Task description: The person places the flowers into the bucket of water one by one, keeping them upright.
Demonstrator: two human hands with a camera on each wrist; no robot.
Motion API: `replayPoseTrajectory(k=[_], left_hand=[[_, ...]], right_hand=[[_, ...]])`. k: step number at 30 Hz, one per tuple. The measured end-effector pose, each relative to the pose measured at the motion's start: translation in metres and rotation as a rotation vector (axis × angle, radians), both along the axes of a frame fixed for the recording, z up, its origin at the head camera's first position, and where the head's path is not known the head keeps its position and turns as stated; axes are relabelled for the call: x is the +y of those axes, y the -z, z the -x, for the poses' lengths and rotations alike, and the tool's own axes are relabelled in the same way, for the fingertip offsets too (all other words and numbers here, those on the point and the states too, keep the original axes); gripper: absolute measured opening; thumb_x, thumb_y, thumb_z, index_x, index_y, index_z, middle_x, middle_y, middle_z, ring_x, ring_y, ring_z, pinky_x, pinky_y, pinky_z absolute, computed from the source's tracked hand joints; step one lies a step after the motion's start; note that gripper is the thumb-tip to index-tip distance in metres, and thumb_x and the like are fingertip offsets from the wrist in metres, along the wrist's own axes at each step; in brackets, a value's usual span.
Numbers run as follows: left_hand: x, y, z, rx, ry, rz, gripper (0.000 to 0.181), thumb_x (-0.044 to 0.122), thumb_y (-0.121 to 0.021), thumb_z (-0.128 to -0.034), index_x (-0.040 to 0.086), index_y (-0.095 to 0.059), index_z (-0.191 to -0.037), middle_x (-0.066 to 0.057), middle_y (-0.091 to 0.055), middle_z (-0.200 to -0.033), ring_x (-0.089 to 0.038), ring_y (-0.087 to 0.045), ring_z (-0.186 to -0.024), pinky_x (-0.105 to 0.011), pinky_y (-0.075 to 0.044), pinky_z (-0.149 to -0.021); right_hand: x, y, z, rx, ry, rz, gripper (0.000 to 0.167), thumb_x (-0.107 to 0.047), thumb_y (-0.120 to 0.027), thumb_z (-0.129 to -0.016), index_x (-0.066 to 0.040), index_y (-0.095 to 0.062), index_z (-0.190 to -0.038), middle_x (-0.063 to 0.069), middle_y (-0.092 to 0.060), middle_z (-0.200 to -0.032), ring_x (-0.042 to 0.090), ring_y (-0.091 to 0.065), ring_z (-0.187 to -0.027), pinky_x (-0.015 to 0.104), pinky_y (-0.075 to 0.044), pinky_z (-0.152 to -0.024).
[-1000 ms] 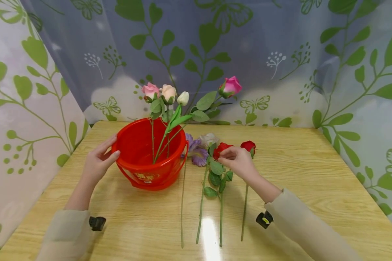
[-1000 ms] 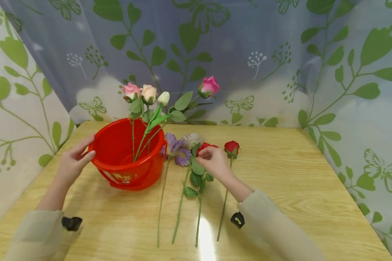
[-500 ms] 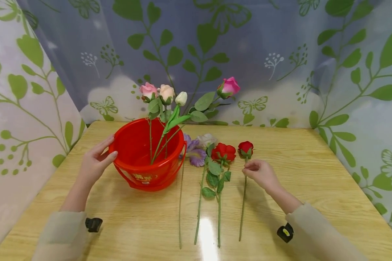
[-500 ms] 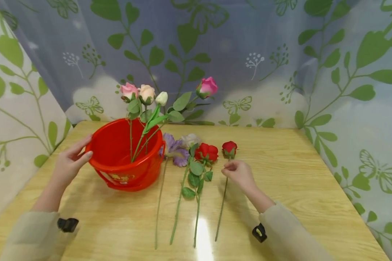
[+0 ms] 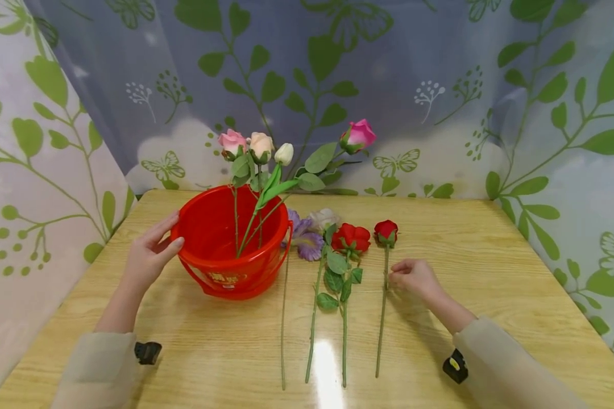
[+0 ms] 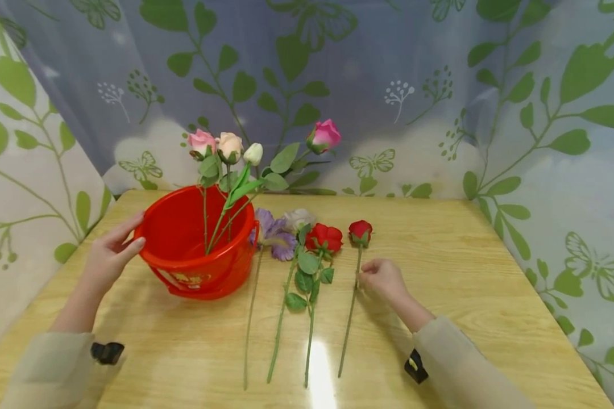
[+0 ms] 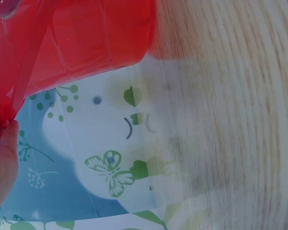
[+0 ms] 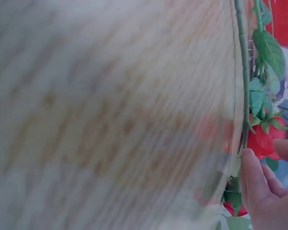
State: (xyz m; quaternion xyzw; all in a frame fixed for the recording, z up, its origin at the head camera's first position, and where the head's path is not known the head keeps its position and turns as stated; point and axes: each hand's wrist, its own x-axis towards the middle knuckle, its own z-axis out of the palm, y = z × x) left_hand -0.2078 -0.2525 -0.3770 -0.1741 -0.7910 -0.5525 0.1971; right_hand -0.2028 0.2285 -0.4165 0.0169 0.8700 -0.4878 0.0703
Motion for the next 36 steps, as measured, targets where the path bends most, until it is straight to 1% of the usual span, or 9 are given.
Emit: replayPoseTrajectory(k=[5, 11, 13, 18, 21, 29, 32, 36], left_hand=[[0.001, -0.001, 0.001, 0.009, 0.002, -0.009, 0.045, -0.008, -0.058, -0.0803, -0.009, -0.045, -0.123, -0.018, -0.043, -0.130, -0.005, -0.043, -0.114, -0.012, -0.042, -0.081], [0.002, -0.001, 0.002, 0.011, 0.006, -0.024, 0.044, -0.009, -0.058, -0.0800, -0.010, -0.045, -0.123, -0.018, -0.043, -0.130, -0.004, -0.043, -0.113, -0.013, -0.042, -0.081], [0.002, -0.001, 0.002, 0.010, 0.009, -0.027, 0.044, -0.009, -0.058, -0.0800, -0.010, -0.045, -0.123, -0.018, -0.043, -0.130, -0.004, -0.043, -0.113, -0.013, -0.042, -0.081], [0.001, 0.000, 0.001, 0.009, 0.007, -0.032, 0.044, -0.010, -0.058, -0.0798, -0.011, -0.045, -0.122, -0.016, -0.044, -0.130, -0.003, -0.043, -0.113, -0.012, -0.042, -0.081], [0.002, 0.000, 0.000, 0.010, 0.001, -0.030, 0.044, -0.009, -0.058, -0.0799, -0.011, -0.045, -0.122, -0.015, -0.044, -0.129, -0.003, -0.043, -0.113, -0.012, -0.042, -0.080], [0.002, -0.001, 0.000, 0.012, 0.009, -0.027, 0.045, -0.010, -0.058, -0.0795, -0.011, -0.045, -0.122, -0.017, -0.043, -0.129, -0.004, -0.043, -0.113, -0.013, -0.042, -0.081], [0.003, -0.001, 0.000, 0.014, 0.010, -0.033, 0.045, -0.010, -0.058, -0.0795, -0.011, -0.045, -0.122, -0.017, -0.043, -0.129, -0.003, -0.043, -0.113, -0.013, -0.042, -0.081], [0.003, -0.001, -0.001, 0.015, 0.013, -0.043, 0.044, -0.010, -0.058, -0.0797, -0.012, -0.045, -0.122, -0.017, -0.044, -0.129, -0.003, -0.043, -0.113, -0.013, -0.042, -0.081]], right_hand=[[0.000, 0.005, 0.002, -0.047, 0.005, 0.074, 0.029, -0.001, -0.057, -0.081, 0.018, -0.051, -0.102, 0.015, -0.062, -0.080, 0.019, -0.060, -0.069, 0.028, -0.052, -0.060], [-0.001, 0.009, 0.007, -0.116, 0.018, 0.139, 0.035, -0.001, -0.057, -0.081, 0.021, -0.047, -0.107, 0.012, -0.060, -0.080, 0.012, -0.059, -0.066, 0.026, -0.053, -0.061], [-0.003, 0.010, 0.008, -0.142, 0.026, 0.157, 0.036, 0.000, -0.057, -0.082, 0.021, -0.046, -0.108, 0.012, -0.059, -0.080, 0.012, -0.058, -0.065, 0.025, -0.053, -0.062], [-0.005, 0.013, 0.013, -0.184, 0.036, 0.160, 0.038, 0.000, -0.057, -0.081, 0.021, -0.044, -0.111, 0.012, -0.058, -0.080, 0.011, -0.057, -0.064, 0.024, -0.052, -0.062], [-0.006, 0.014, 0.015, -0.192, 0.042, 0.154, 0.037, 0.000, -0.057, -0.081, 0.019, -0.044, -0.111, 0.012, -0.059, -0.080, 0.011, -0.056, -0.064, 0.026, -0.053, -0.062], [-0.005, 0.017, 0.017, -0.203, 0.041, 0.169, 0.037, 0.002, -0.057, -0.081, 0.019, -0.043, -0.111, 0.013, -0.059, -0.084, 0.012, -0.057, -0.066, 0.028, -0.053, -0.063], [-0.004, 0.014, 0.017, -0.205, 0.038, 0.186, 0.037, 0.002, -0.056, -0.082, 0.018, -0.043, -0.112, 0.015, -0.058, -0.088, 0.012, -0.058, -0.068, 0.028, -0.053, -0.065], [-0.003, 0.006, 0.015, -0.196, 0.019, 0.210, 0.035, 0.001, -0.052, -0.085, 0.019, -0.041, -0.113, 0.020, -0.056, -0.093, 0.015, -0.059, -0.072, 0.029, -0.053, -0.067]])
